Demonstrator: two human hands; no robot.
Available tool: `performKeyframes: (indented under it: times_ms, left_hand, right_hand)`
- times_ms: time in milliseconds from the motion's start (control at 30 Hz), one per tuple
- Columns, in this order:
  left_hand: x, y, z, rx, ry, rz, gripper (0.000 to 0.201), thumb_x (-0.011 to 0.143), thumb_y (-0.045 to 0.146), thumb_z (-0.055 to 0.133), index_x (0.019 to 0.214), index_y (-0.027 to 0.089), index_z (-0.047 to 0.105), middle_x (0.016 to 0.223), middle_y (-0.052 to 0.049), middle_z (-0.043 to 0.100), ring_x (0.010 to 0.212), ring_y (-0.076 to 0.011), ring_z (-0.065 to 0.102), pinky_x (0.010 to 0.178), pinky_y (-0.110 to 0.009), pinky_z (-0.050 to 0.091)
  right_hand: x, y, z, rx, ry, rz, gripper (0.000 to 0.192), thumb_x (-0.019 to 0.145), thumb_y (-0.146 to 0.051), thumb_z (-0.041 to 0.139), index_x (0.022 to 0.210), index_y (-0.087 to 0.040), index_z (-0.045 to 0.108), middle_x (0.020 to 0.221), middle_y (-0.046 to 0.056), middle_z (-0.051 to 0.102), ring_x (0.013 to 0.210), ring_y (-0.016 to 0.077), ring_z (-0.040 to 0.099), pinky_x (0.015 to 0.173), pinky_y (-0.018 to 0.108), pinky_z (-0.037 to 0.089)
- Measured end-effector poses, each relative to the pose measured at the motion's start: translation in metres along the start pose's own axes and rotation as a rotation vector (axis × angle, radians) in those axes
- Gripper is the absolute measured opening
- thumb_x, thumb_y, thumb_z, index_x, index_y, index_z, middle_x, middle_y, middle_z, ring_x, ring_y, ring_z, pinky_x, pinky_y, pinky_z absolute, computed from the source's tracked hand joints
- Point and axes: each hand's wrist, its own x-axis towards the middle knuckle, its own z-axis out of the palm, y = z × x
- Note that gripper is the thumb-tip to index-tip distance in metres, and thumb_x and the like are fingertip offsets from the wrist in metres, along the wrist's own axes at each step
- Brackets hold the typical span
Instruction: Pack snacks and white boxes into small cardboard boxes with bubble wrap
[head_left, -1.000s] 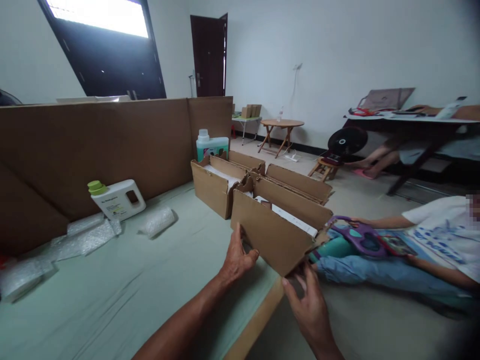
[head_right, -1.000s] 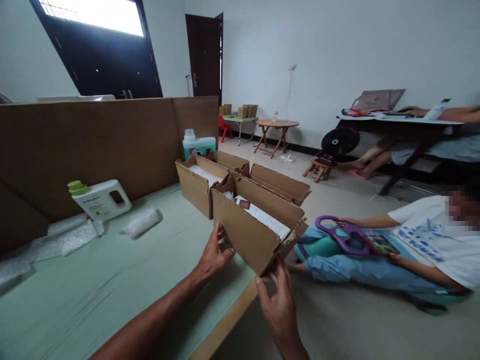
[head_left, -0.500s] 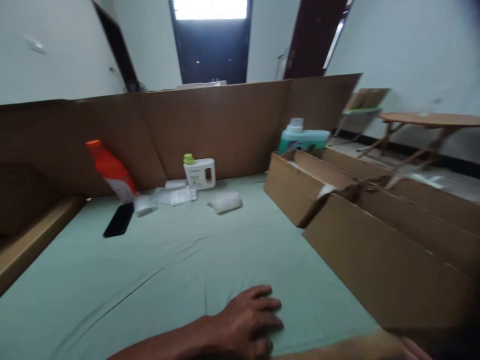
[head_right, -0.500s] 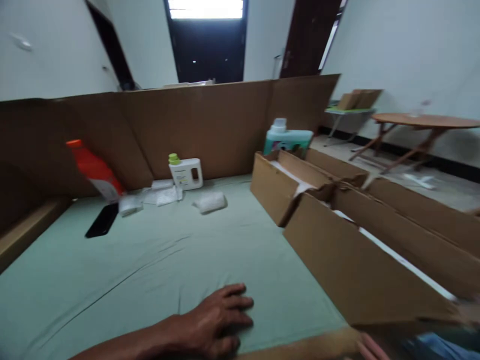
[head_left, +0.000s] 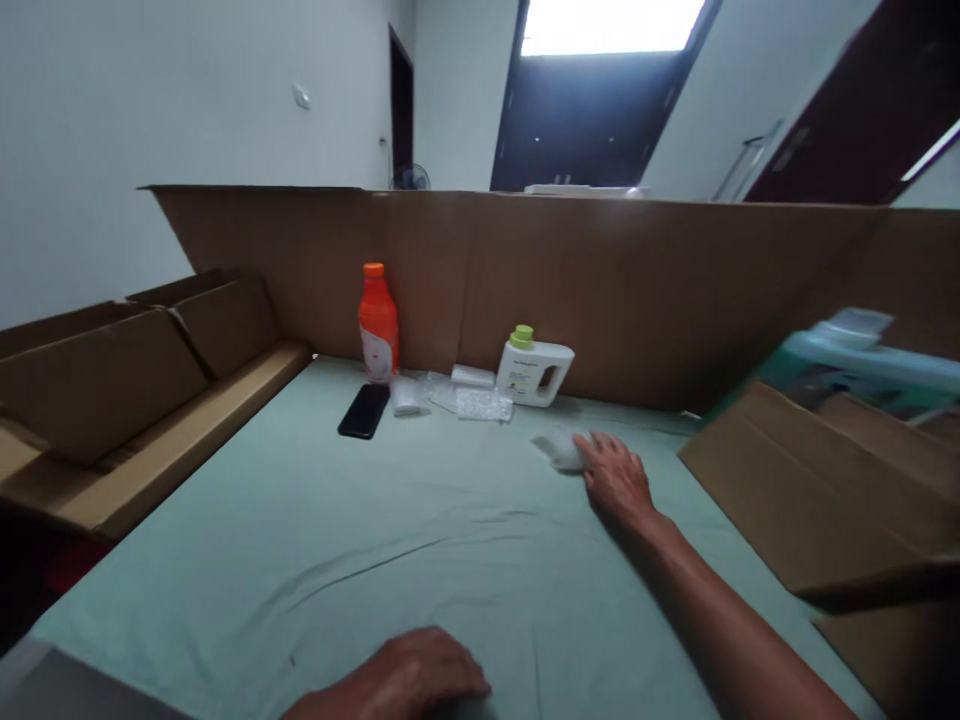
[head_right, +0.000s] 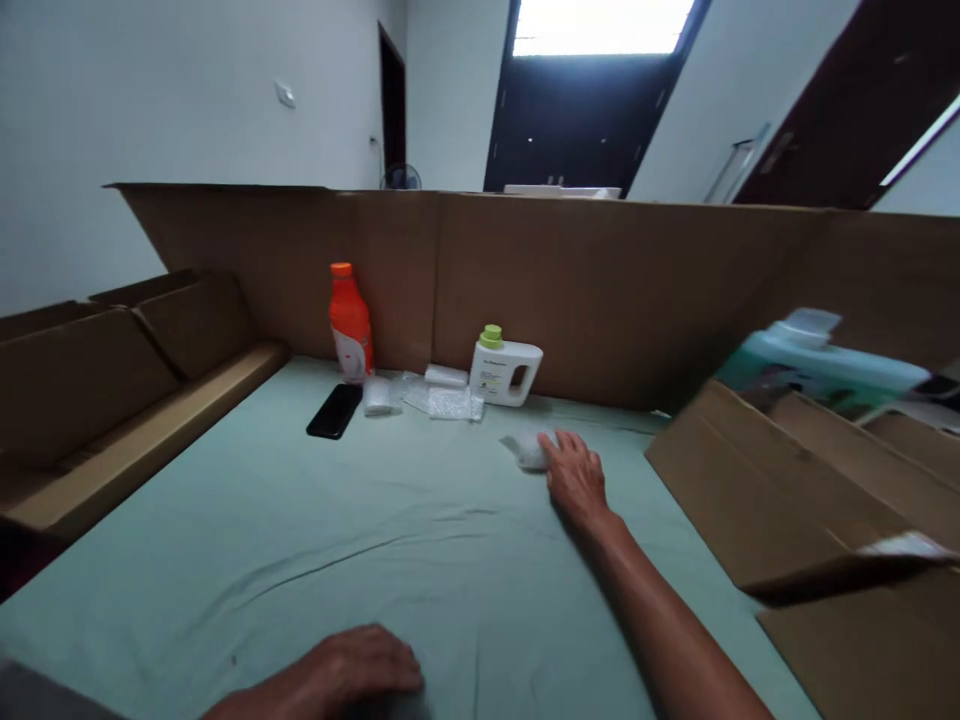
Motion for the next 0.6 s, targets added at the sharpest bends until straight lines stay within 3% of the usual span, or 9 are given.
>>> performKeyframes:
  times_ms: [100,200,300,433,500,600]
  left_hand:
    - [-0.030,-0.012,-0.042,0.158,0.356,-0.129,0.043,0.091,0.042,0.060,0.134,0.040,0.060,0.129,-0.006,0.069,0.120,-0.0278,0.065,0.102,-0.043,0.055]
    - [-0.048,-0.027,-0.066,0.273,0.620,-0.206,0.035,0.090,0.029,0.059,0.123,0.035,0.067,0.114,-0.007,0.075,0.104,-0.0244,0.072,0.089,-0.036,0.062]
    - [-0.051,-0.032,-0.069,0.319,0.725,-0.242,0.029,0.090,0.024,0.058,0.115,0.029,0.070,0.107,-0.008,0.076,0.098,-0.0225,0.073,0.084,-0.034,0.063]
    - [-0.061,-0.033,-0.084,0.415,0.731,-0.209,0.032,0.089,0.022,0.058,0.120,0.026,0.068,0.126,-0.013,0.069,0.117,-0.0260,0.066,0.095,-0.041,0.059]
    - [-0.082,-0.033,-0.113,0.537,0.832,-0.277,0.035,0.091,0.023,0.057,0.125,0.027,0.064,0.136,-0.013,0.062,0.123,-0.0267,0.062,0.098,-0.043,0.057]
    - [-0.130,-0.027,-0.183,0.778,1.128,-0.478,0.040,0.092,0.032,0.058,0.131,0.025,0.059,0.139,-0.014,0.057,0.127,-0.0296,0.058,0.104,-0.047,0.052]
  right_hand:
    - [0.037,-0.016,0.009,0.041,0.032,-0.064,0.029,0.080,-0.013,0.050,0.091,-0.022,0.076,0.091,0.011,0.077,0.088,0.0275,0.065,0.073,0.039,0.048]
    - [0.070,-0.057,0.006,0.104,0.122,-0.109,0.035,0.091,-0.019,0.044,0.111,-0.021,0.073,0.109,0.010,0.075,0.103,0.0276,0.064,0.084,0.040,0.048]
    - [0.116,-0.115,0.009,0.197,0.218,-0.177,0.040,0.096,-0.019,0.040,0.128,-0.019,0.065,0.130,0.010,0.067,0.126,0.0276,0.054,0.101,0.043,0.042]
    - [0.155,-0.178,0.034,0.209,0.110,-0.276,0.047,0.090,-0.023,0.052,0.135,-0.012,0.059,0.142,0.017,0.058,0.132,0.0355,0.049,0.100,0.050,0.043]
    - [0.150,-0.191,0.052,0.225,0.064,-0.311,0.051,0.089,-0.027,0.053,0.137,-0.012,0.057,0.144,0.019,0.056,0.130,0.0362,0.052,0.098,0.051,0.045]
    - [0.117,-0.188,0.079,0.295,0.070,-0.342,0.045,0.091,-0.034,0.046,0.129,-0.015,0.062,0.138,0.017,0.061,0.124,0.0349,0.056,0.095,0.052,0.046]
